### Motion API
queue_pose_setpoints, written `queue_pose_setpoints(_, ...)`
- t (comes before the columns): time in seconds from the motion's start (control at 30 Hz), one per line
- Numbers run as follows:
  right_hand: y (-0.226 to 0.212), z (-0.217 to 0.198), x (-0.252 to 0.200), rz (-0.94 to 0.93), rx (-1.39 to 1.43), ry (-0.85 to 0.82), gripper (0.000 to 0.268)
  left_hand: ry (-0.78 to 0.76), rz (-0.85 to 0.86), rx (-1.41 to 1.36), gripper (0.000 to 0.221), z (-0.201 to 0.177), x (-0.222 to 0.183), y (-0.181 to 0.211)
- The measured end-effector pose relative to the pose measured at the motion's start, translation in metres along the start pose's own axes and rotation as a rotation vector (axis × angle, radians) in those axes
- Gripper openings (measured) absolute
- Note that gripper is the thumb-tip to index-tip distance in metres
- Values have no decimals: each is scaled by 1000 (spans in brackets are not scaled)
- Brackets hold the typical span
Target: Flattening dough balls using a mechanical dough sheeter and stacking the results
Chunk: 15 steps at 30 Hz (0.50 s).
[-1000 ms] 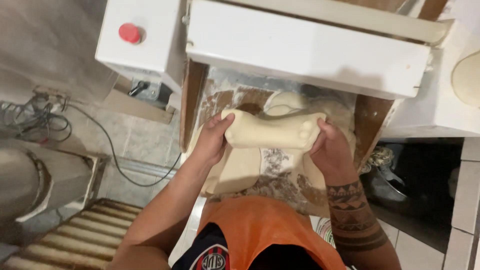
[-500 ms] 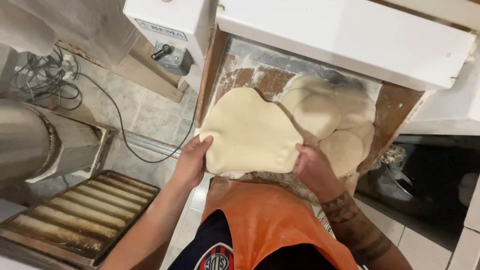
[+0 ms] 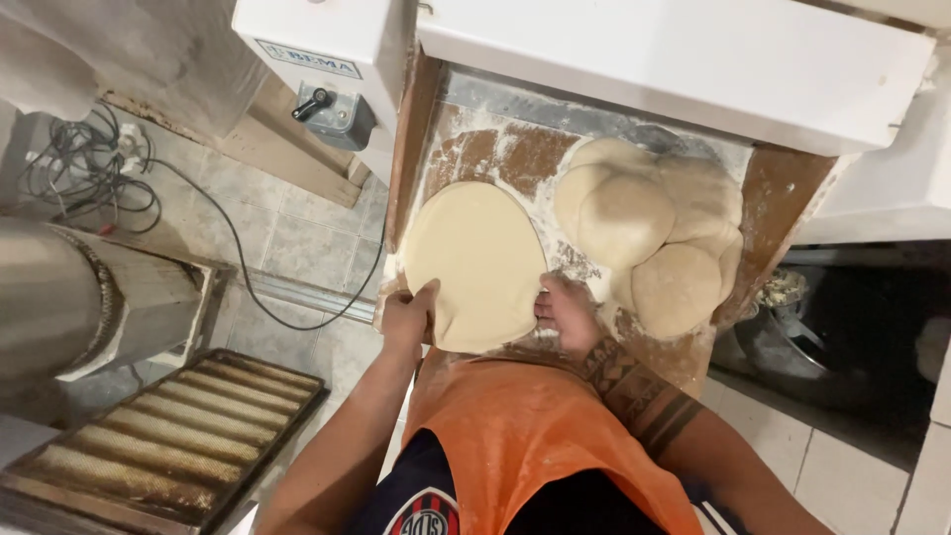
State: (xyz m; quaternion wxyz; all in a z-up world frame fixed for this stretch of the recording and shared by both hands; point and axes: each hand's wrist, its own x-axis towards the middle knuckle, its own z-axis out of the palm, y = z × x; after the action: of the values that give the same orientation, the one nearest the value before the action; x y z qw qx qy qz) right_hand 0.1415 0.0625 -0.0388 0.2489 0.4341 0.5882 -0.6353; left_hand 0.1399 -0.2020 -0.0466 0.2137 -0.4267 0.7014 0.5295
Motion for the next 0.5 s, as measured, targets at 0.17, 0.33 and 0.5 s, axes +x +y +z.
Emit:
queue_pose_setpoints(0.17,1,16,0,-50,-199,-55,54,-154,-13,155,71,-2,-23,33)
queue_pose_setpoints(0.33,-4,33,-6,-506,-458,26,44,-198,196,283,53,6,-33,53)
queue_pose_setpoints(0.5,-37,27,-63,-254,-14,-98,50,-361,249,-5,39,8,-92,96)
